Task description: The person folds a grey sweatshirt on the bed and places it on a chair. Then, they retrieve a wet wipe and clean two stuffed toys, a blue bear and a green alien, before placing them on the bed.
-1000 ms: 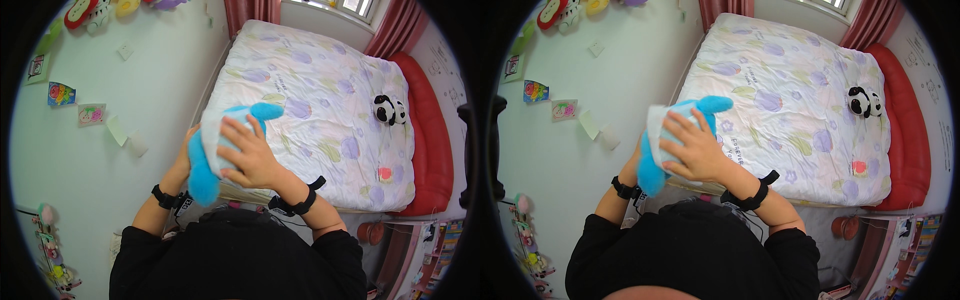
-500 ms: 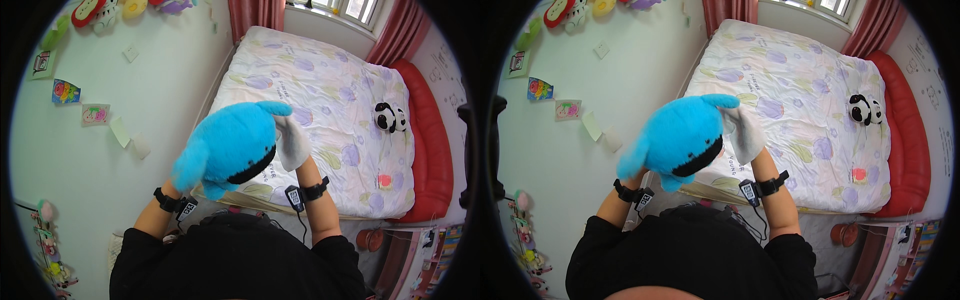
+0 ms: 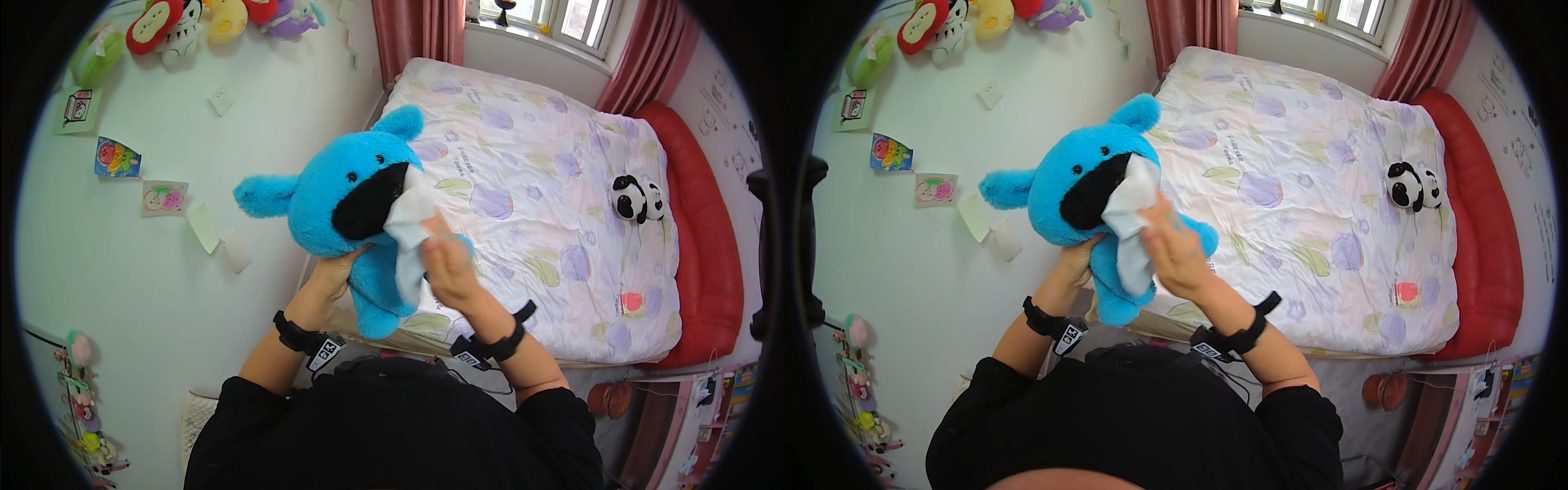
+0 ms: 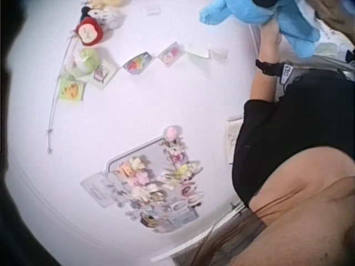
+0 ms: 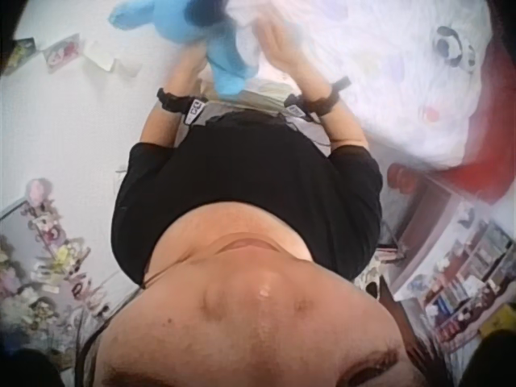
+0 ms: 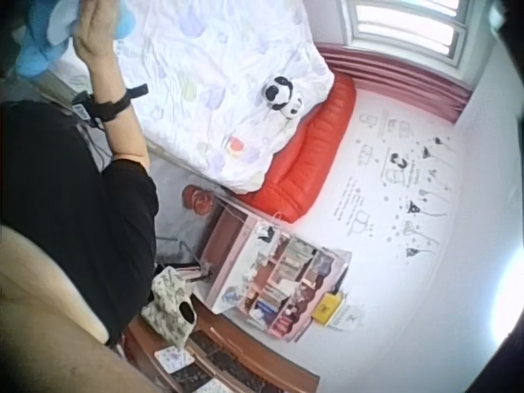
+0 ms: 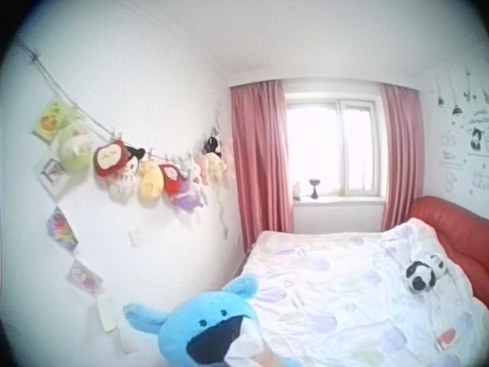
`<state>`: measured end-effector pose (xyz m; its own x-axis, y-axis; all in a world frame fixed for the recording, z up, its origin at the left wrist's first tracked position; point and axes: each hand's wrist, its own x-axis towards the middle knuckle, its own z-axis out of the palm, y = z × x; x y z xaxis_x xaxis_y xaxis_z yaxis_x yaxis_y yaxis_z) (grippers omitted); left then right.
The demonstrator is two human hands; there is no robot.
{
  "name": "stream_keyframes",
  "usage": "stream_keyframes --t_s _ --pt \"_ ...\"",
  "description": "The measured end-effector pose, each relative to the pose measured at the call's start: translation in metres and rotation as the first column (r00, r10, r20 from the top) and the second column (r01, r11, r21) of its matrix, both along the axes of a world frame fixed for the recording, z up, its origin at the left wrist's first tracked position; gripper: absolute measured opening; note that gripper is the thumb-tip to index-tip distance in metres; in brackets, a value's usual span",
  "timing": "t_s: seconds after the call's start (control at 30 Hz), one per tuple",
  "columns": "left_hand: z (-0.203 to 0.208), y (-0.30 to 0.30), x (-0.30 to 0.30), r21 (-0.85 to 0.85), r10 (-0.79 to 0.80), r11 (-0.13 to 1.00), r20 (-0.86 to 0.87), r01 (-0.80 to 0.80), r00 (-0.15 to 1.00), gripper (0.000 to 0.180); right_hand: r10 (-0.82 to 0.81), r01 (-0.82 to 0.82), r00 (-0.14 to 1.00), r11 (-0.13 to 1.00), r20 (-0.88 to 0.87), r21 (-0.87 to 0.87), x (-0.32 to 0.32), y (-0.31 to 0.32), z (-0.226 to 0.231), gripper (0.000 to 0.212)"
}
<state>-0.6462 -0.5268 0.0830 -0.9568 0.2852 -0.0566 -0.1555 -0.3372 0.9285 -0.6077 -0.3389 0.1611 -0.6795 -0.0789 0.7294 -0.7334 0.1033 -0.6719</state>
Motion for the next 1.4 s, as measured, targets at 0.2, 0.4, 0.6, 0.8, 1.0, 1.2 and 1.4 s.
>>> stream_keyframes --t_s 0.2,0.4,0.6,0.8,1.0,1.2,1.4 --pt "0.007 -0.002 -0.009 -0.438 -0.085 0.881 -0.516 -0.178 0.852 0.065 -0.195 0.37 0.91 0.779 -0.366 0.506 -0.025 -0.002 0.033 0.037" --pt "0.025 -0.002 0.002 0.033 -0.03 0.999 -0.145 0.035 0.989 0.047 -0.182 0.433 0.856 0.764 -0.485 0.478 -0.011 -0.008 -0.04 0.046" --pt "0.036 -0.002 -0.001 -0.023 0.085 0.996 0.039 -0.084 0.996 0.056 0.175 -0.047 0.972 0.798 -0.156 0.601 -0.001 0.017 -0.046 0.039" --pt "0.043 -0.001 0.006 0.02 -0.018 1.0 0.051 0.017 0.999 0.058 -0.095 0.141 0.986 0.915 -0.138 0.378 0.009 0.021 -0.004 0.035" --pt "0.052 0.007 -0.006 0.41 -0.261 0.877 -0.028 0.249 0.965 0.068 0.233 -0.113 0.97 0.684 -0.068 0.721 0.02 -0.024 -0.025 0.029" --pt "0.042 -0.017 -0.015 0.217 0.08 0.974 -0.084 -0.06 0.993 0.064 0.246 -0.299 0.954 0.786 0.17 0.541 0.04 0.023 -0.028 0.031" --pt "0.032 -0.012 -0.007 0.231 0.087 0.97 -0.052 -0.073 0.995 0.067 -0.242 0.356 0.933 0.728 -0.267 0.586 0.027 0.013 -0.01 0.032"
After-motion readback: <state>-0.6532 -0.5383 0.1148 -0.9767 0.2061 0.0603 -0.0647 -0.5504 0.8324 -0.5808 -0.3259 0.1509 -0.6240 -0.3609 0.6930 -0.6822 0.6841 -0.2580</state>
